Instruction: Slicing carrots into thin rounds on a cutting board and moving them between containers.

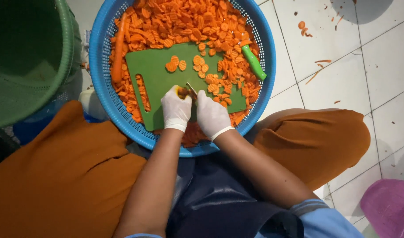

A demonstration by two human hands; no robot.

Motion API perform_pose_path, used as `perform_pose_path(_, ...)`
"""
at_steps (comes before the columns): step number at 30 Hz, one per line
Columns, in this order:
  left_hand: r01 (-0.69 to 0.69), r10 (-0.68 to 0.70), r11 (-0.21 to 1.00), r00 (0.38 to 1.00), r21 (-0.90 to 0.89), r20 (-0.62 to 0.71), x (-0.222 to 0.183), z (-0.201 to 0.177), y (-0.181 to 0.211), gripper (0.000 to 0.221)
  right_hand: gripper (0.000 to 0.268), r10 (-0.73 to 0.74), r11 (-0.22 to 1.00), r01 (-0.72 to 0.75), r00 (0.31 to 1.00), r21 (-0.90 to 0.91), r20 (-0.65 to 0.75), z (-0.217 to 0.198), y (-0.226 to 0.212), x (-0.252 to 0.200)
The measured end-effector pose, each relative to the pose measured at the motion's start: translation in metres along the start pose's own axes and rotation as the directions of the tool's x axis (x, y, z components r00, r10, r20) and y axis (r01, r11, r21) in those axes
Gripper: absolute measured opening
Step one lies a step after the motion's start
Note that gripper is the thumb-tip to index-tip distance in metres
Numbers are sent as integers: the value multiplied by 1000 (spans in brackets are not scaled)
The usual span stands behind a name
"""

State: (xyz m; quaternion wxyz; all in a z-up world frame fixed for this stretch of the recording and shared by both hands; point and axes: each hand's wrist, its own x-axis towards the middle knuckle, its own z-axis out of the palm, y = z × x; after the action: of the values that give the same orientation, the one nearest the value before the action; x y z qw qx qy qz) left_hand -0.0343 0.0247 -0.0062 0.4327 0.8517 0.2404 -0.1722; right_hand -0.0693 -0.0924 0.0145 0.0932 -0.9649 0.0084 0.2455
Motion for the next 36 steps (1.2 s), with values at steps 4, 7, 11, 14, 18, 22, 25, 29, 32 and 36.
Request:
perform_pose_path(4, -8, 8, 1000, 1000, -7, 7, -2, -2, 2, 10, 29, -59, 998, 57, 996, -37, -65, 15, 2, 0)
perform_pose_path(7, -4, 4, 1000, 1000, -1, 7, -3, -4, 4, 12, 35, -103, 989, 79, 976, -127, -193, 28, 8, 4)
perform_pose_path(11, -55, 55, 998, 999, -28, 2, -3, -5, 4, 11, 23, -79, 996, 86, 974, 23, -214, 24, 25, 21)
perform_pose_path(14, -73, 74, 996, 997, -59, 6, -14, -11, 9, 8, 22, -71, 964, 115, 980, 238, -187, 11, 41, 19)
perform_pose_path(18, -105, 108, 991, 993, -77, 40, -19, 5, 8, 7, 25, 43, 930, 57, 964, 363, -262, -44, 51, 7)
perform_pose_path(22, -307, 320, 937, 946, -168, 55, -29, 5, 29, 8, 21, 146, 904, -44, 967, 425, -210, -65, 76, 8)
perform_pose_path(25, -525, 504, 851, 819, -5, -275, 1, -14, 37, 19, 20, 169, 892, -67, 967, 448, -191, -69, 74, 3)
perform_pose_path(29, -478, 505, 862, 788, 167, -352, 43, -34, 27, 36, 22, 154, 891, -57, 971, 451, -181, -73, 68, 0)
perform_pose_path(32, -419, 473, 872, 855, 254, -214, 57, -35, 21, 35, 22, 144, 882, -33, 969, 471, -200, -76, 67, 0)
perform_pose_path(36, -335, 370, 916, 918, 220, -143, 54, -37, 21, 26, 22, 134, 872, -14, 968, 489, -212, -78, 68, 2)
